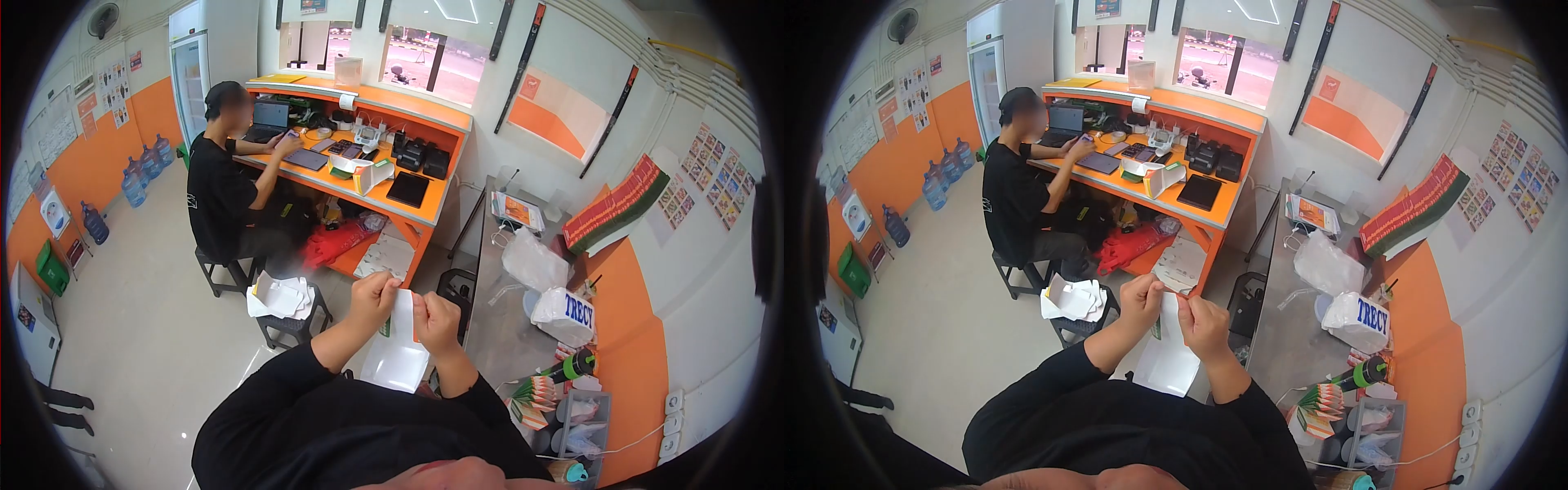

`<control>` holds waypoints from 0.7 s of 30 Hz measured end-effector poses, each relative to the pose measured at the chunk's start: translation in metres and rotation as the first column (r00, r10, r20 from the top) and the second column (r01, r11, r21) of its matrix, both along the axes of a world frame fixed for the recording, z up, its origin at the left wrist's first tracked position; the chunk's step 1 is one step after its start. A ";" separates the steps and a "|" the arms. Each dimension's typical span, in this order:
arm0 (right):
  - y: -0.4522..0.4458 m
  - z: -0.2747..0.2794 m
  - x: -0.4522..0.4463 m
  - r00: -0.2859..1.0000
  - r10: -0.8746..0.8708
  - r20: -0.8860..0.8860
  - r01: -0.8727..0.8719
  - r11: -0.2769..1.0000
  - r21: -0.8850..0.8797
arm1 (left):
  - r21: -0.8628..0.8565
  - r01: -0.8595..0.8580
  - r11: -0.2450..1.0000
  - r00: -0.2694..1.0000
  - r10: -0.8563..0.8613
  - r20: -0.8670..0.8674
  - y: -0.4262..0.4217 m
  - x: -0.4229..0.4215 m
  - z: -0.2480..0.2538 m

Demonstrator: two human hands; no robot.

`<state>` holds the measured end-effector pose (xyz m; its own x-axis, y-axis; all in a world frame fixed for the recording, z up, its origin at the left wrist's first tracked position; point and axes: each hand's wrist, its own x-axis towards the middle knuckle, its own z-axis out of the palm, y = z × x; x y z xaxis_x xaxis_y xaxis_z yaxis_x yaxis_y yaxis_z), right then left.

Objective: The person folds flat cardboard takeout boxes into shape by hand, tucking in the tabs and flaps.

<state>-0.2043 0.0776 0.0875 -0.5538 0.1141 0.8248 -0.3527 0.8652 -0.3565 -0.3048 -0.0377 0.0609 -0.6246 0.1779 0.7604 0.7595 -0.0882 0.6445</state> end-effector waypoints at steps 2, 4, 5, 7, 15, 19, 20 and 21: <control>0.001 -0.001 -0.002 0.999 -0.046 -0.006 0.046 0.999 0.019 | 0.010 -0.007 1.000 0.999 0.008 -0.035 0.003 0.002 0.007; 0.001 0.000 -0.003 0.996 -0.090 -0.015 0.090 0.995 0.038 | 0.021 -0.016 1.000 0.997 0.017 -0.071 0.005 0.002 0.010; -0.001 0.000 -0.002 0.992 -0.118 -0.036 0.119 0.992 0.033 | -0.002 -0.012 1.000 0.994 0.012 -0.111 0.005 0.003 0.009; -0.001 -0.003 0.000 0.988 -0.147 -0.055 0.149 0.988 0.027 | -0.024 -0.009 1.000 0.989 0.005 -0.150 0.007 0.006 0.008; -0.002 -0.020 0.008 0.994 -0.101 -0.030 0.096 0.988 -0.122 | -0.086 0.077 0.993 0.996 -0.081 -0.046 0.004 0.019 -0.005; 0.006 -0.023 0.012 0.985 -0.154 -0.073 0.141 0.978 -0.155 | -0.075 0.249 0.966 0.968 -0.245 0.053 -0.003 0.017 -0.012; 0.009 -0.021 0.014 0.976 -0.201 -0.081 0.176 0.953 -0.245 | -0.164 0.309 0.937 0.948 -0.290 0.130 -0.006 0.017 -0.012; 0.012 -0.020 0.015 0.965 -0.247 -0.084 0.207 0.920 -0.334 | -0.246 0.371 0.896 0.922 -0.324 0.210 -0.010 0.018 -0.013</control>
<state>-0.1890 0.0892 0.0679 -0.3793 0.4934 0.7827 -0.2184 0.7743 -0.5939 -0.2872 -0.0476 0.0482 -0.5928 0.5936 0.5443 0.5977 -0.1286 0.7913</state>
